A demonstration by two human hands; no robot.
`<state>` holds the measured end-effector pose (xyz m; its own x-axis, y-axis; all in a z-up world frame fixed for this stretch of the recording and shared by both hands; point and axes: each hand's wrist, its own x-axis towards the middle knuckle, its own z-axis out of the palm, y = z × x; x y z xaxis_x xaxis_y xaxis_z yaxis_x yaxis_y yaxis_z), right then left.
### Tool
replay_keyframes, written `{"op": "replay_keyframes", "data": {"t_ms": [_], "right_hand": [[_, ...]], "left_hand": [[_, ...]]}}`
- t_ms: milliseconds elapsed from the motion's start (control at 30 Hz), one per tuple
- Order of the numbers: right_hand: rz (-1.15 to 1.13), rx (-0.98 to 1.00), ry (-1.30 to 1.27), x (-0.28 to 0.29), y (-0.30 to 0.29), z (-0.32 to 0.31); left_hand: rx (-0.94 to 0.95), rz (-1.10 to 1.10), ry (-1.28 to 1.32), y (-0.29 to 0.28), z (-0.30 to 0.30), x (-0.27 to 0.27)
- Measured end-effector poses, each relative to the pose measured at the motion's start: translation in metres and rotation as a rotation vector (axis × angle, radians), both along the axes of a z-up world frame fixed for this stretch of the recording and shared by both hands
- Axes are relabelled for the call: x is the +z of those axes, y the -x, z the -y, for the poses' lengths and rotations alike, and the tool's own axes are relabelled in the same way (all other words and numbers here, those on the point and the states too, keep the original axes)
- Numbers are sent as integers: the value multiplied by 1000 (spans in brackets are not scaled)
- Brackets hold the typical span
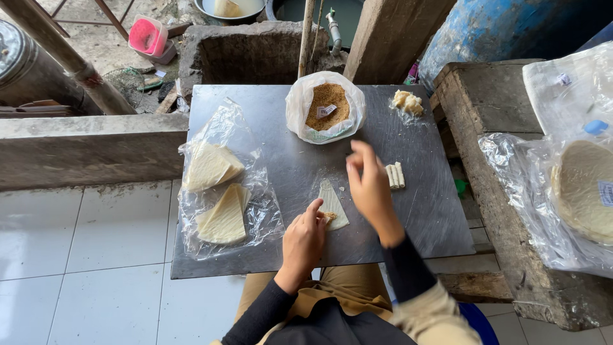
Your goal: The person places a small amount of filling from a bag onto a thin triangular wrapper, then rolls the wrapper into a small cylinder to make lumpia.
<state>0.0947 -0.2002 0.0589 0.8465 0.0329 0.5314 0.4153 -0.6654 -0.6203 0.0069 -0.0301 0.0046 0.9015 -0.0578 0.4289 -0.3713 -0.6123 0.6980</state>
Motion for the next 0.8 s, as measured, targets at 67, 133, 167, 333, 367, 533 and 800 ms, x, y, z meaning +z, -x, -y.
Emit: {"op": "replay_keyframes", "data": {"t_ms": [67,133,167,333,367,533,800], "right_hand": [[-50,-72,84,-9,46,1],[-81,-151,171,-19,75,-1],[-98,-183,191,-23,88,-2],[-108,-218,246,-37,106,-14],[-105,-216,251,-38,106,-16],[-187,-194,189,-37,100,-17],[-264,-86,-148,-36,99,-33]], "left_hand": [[-9,-1,3,0,-2,2],[-15,-1,9,-2,-3,4],[-7,-15,0,-2,-2,5],[-6,-8,-20,-1,0,6],[-9,-13,-16,-1,1,6],[-5,-10,1,-2,0,5],[-2,-8,-18,-4,0,0]]}}
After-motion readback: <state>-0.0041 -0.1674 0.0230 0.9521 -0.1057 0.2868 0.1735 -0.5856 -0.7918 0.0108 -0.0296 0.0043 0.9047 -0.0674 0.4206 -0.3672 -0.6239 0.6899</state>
